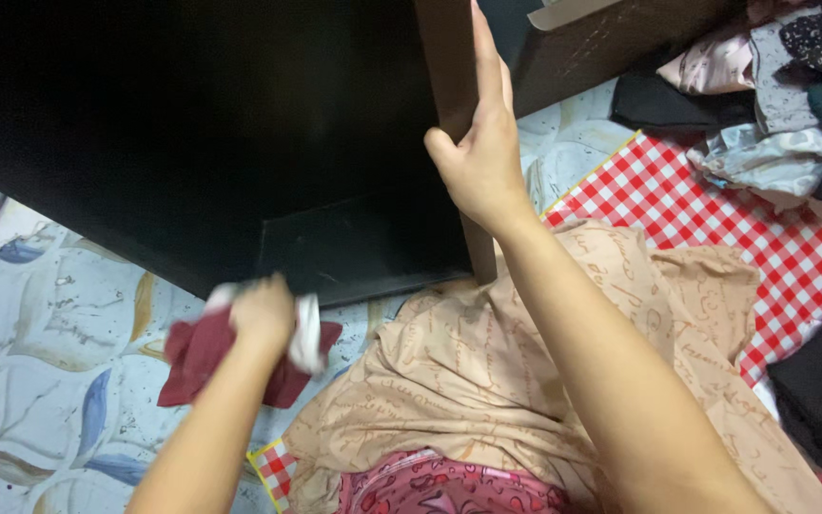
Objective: The person empties a drawer of clothes, wipes the inside with a cloth, and then places folded clothes back into the drawer. The person also handles a yellow packet and a patterned shirt during the process.
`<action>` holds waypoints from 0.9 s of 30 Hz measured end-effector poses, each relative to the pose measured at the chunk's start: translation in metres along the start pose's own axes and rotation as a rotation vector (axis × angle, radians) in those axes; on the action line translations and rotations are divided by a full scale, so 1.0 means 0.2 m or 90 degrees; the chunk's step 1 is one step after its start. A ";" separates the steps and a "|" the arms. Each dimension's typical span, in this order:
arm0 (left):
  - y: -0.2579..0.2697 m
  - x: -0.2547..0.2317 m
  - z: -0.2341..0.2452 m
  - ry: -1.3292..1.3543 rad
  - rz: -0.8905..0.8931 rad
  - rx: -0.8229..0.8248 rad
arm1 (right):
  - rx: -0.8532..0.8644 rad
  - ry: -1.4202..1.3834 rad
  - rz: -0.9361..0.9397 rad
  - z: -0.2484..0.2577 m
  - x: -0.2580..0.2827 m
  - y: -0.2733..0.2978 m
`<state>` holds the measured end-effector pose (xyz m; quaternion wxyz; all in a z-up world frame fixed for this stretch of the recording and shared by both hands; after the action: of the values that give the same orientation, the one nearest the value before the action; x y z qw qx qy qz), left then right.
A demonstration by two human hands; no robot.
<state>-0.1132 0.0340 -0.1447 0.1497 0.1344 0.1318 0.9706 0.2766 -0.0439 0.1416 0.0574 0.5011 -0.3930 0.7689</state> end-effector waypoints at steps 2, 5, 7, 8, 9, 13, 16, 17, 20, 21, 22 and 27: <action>0.29 0.12 0.09 0.004 0.044 0.100 | -0.007 0.020 0.038 -0.01 0.01 -0.02; 0.50 0.28 0.37 0.056 0.175 0.025 | -0.003 0.012 0.031 -0.02 -0.01 -0.01; 0.57 0.32 0.60 0.221 0.287 -0.118 | -0.006 0.014 0.023 -0.03 -0.03 -0.01; 0.57 0.28 0.77 0.346 0.230 -0.301 | -0.005 0.004 0.002 -0.03 -0.04 -0.02; 0.59 0.25 0.91 0.470 0.168 -0.481 | -0.001 -0.005 -0.022 -0.03 -0.06 -0.01; 0.14 0.06 0.92 0.606 0.147 -0.560 | 0.003 -0.011 -0.018 -0.03 -0.06 -0.02; -0.30 -0.14 0.68 0.289 -0.072 -0.565 | 0.004 0.011 0.028 -0.02 -0.04 -0.01; -0.40 -0.16 0.54 0.272 -0.141 -0.543 | 0.005 0.011 0.029 -0.02 -0.04 -0.01; -0.54 -0.15 0.11 0.160 -0.164 -0.478 | -0.011 0.046 0.069 -0.01 -0.01 -0.02; -0.58 -0.12 0.01 0.174 -0.143 -0.457 | -0.007 0.039 0.055 -0.01 -0.02 -0.03; -0.61 -0.10 -0.08 0.188 -0.122 -0.436 | -0.002 0.032 0.041 -0.01 -0.02 -0.04; -0.64 -0.02 -0.29 0.232 -0.060 -0.327 | 0.010 -0.029 -0.093 -0.01 -0.03 -0.01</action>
<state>-0.0947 0.1384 -0.2380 0.1977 -0.0903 -0.0870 0.9722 0.2792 -0.0400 0.1366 0.1001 0.5464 -0.3505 0.7540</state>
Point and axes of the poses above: each hand's wrist, its own y-axis away from the middle knuckle, its own z-axis out of the back of the hand, x = y × z, the point moved 7 cm from there along -y, towards the middle knuckle, and after that the axes turned 9 degrees about -x, right-handed, at the moved point
